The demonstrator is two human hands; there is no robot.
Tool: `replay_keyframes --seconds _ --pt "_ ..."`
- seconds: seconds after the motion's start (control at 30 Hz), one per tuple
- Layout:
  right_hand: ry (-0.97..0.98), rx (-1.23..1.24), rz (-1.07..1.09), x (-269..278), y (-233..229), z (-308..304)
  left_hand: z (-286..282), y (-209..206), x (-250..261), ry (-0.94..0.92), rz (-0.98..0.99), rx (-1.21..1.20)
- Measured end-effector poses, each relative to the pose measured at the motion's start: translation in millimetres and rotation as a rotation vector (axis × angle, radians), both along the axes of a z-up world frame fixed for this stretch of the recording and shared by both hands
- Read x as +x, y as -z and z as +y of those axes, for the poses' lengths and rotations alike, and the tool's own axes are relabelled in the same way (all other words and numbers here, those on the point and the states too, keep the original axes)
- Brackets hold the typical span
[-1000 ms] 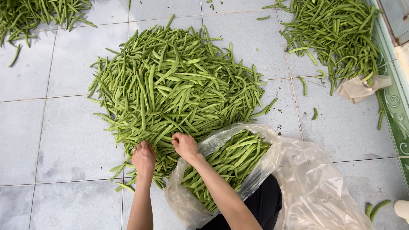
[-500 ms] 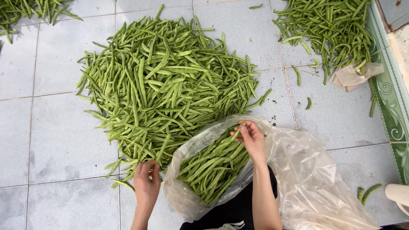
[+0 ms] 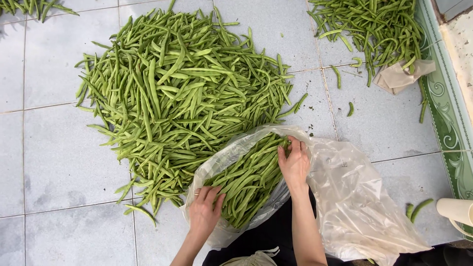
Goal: Sorting and bagging green beans from a large pile on the floor into a plastic bag.
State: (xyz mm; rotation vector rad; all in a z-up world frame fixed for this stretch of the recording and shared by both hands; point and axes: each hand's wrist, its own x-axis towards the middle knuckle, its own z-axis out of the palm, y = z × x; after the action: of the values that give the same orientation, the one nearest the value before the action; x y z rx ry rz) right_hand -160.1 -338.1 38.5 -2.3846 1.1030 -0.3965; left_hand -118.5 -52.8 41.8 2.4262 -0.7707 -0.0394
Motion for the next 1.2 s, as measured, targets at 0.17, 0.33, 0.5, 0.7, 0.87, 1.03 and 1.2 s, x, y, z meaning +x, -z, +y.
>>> replay_keyframes --seconds 0.17,0.33,0.5,0.7,0.87,1.03,1.2 --pt "-0.156 -0.023 -0.152 29.5 11.7 15.2 72.1 58.3 10.6 -0.323 0.148 -0.188" --pt "-0.442 0.145 -0.104 98.7 49.7 40.6 91.6 72.9 18.4 -0.596 0.358 -0.25" --pt "-0.506 0.141 0.206 165.4 169.3 68.1 59.8 72.9 80.3 -0.413 -0.247 -0.092" --pt "-0.416 0.037 0.27 174.0 148.7 74.6 0.8 98.2 156.1 -0.246 -0.507 0.347" --pt "-0.383 0.252 0.236 171.6 213.8 70.7 -8.4 126.7 177.8 -0.213 -0.352 0.534" --pt "-0.324 0.347 0.129 140.7 155.6 48.9 -1.6 94.7 159.3 -0.214 -0.283 0.522" --pt "-0.148 0.524 -0.438 72.9 29.7 12.2 17.9 65.8 119.3 -0.236 -0.17 0.441"
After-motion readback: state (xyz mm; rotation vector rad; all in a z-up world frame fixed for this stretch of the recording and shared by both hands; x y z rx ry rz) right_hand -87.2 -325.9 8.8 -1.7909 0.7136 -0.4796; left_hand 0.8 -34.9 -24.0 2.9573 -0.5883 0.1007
